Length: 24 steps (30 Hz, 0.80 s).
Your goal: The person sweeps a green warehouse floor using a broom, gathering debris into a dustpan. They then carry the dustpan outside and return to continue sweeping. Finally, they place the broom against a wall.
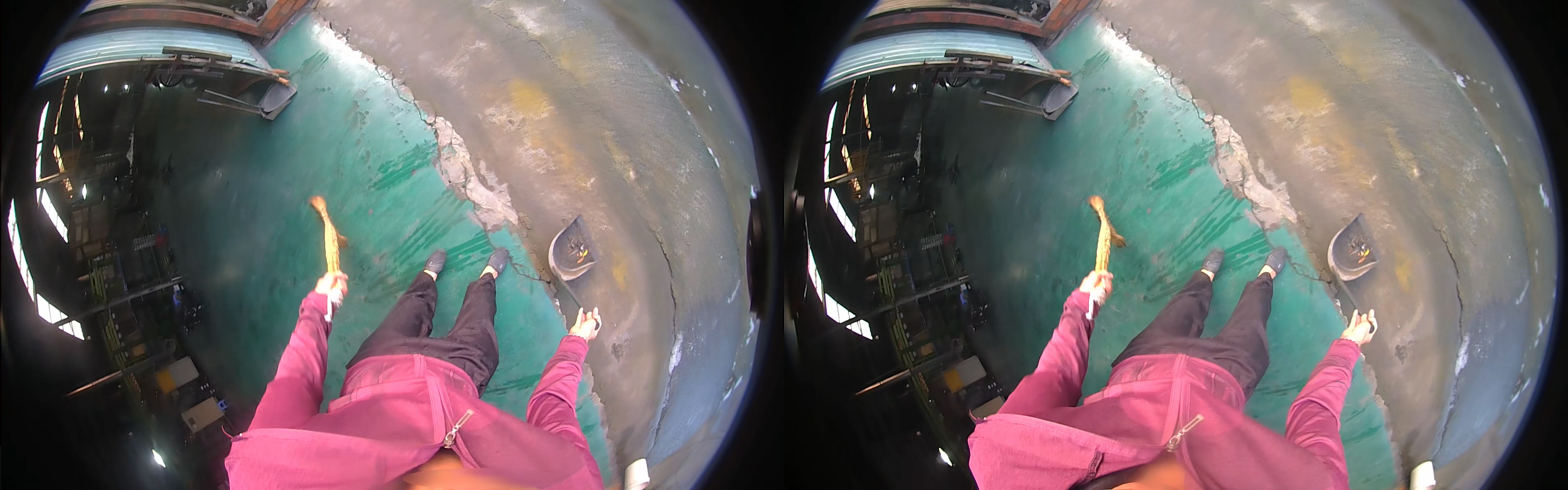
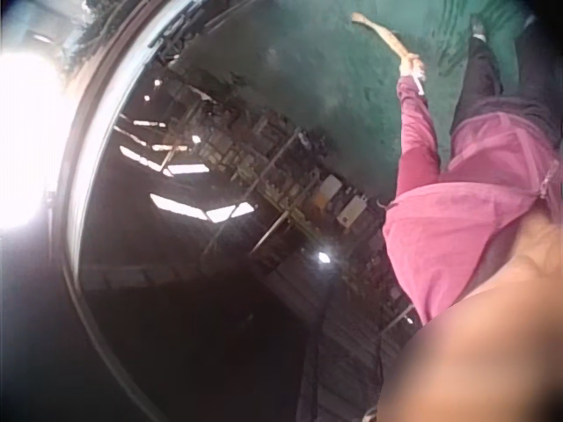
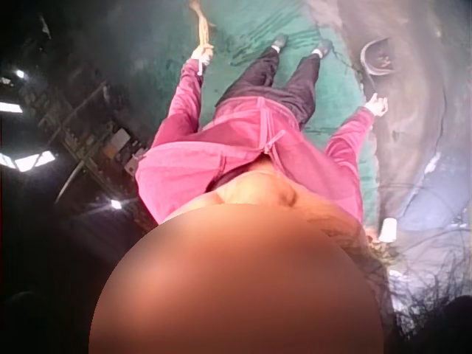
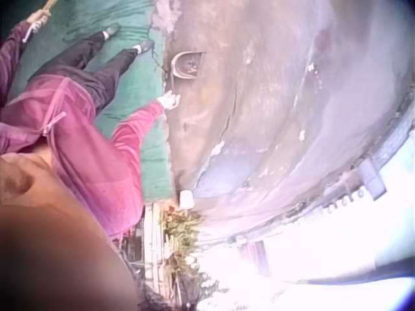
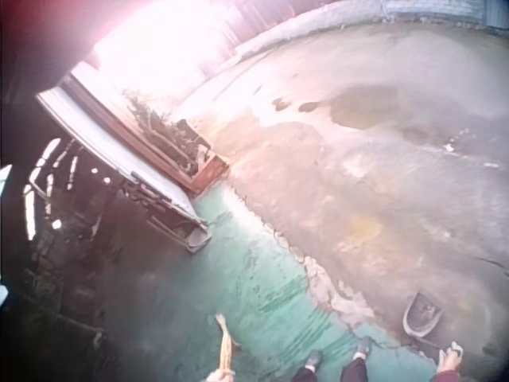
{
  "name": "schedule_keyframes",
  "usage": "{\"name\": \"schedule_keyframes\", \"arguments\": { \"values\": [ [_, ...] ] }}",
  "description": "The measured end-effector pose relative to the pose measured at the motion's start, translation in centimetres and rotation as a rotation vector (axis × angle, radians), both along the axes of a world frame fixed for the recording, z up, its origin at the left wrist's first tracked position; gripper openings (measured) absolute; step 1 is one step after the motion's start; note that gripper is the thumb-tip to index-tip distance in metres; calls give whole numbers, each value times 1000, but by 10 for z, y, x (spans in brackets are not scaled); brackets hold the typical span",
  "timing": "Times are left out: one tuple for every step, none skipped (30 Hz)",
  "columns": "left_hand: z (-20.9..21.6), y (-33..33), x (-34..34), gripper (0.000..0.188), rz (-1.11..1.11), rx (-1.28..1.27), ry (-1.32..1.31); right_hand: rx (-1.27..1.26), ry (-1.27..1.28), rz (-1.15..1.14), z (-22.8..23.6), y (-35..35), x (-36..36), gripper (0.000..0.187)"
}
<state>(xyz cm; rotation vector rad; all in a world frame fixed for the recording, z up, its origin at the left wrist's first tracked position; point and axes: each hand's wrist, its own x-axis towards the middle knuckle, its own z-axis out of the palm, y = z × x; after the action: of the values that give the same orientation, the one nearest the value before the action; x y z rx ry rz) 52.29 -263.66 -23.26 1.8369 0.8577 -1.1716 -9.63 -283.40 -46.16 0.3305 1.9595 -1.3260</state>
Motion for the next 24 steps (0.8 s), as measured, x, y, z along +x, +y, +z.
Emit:
{"name": "schedule_keyframes", "arguments": {
  "values": [
    [-21,-8,21,17,117,-8,65,11,-19,34,-5,-14,3,12],
    [-38,-17,40,20,333,17,162,-3,-17,57,-6,-19,7,12],
    [-57,-27,48,24,99,-156,259,-39,-9,96,-10,-29,11,12],
    [-73,-40,50,28,-60,-244,356,-65,-4,115,-13,-38,14,13],
    [-91,-58,43,29,-125,-319,439,-85,-6,156,-16,-46,18,15],
    [-112,-81,24,31,-118,-355,571,-86,1,206,-18,-54,21,15],
    [-129,-105,-5,30,-100,-257,448,-101,-11,232,-21,-62,25,16],
    [-144,-130,-38,28,-130,-203,316,-143,-25,252,-24,-68,30,16],
    [-151,-154,-69,24,-50,-243,351,-132,-22,277,-26,-74,35,17],
    [-154,-175,-101,21,7,-335,326,-106,-9,318,-28,-78,41,17],
    [-158,-199,-136,20,-217,-179,44,-105,-3,343,-30,-82,47,16],
    [-155,-219,-157,19,-334,-229,56,-85,4,357,-32,-86,53,16],
    [-149,-239,-169,18,-346,-297,100,-77,-9,362,-34,-89,59,16],
    [-142,-256,-171,18,-347,-438,148,-51,-20,356,-36,-92,64,16],
    [-132,-272,-160,15,-149,-511,324,-50,-21,366,-38,-96,69,16],
    [-122,-287,-145,14,55,-597,510,-26,-43,379,-39,-97,73,17],
    [-112,-299,-132,14,274,-628,671,-35,-53,408,-41,-100,77,17],
    [-100,-306,-119,19,368,-751,789,-48,-63,435,-44,-102,80,18],
    [-90,-311,-106,24,482,-809,888,-44,-66,458,-46,-104,82,21],
    [-80,-312,-96,29,609,-874,1018,-57,-65,461,-47,-105,84,22],
    [-70,-304,-93,46,644,-934,1038,-52,-90,472,-48,-105,84,24],
    [-59,-291,-89,46,620,-936,987,-48,-77,477,-48,-105,84,27],
    [-49,-278,-85,47,602,-970,986,-22,-100,491,-46,-104,84,33],
    [-40,-263,-81,47,579,-1007,987,-3,-83,493,-43,-102,84,39]
  ]
}}
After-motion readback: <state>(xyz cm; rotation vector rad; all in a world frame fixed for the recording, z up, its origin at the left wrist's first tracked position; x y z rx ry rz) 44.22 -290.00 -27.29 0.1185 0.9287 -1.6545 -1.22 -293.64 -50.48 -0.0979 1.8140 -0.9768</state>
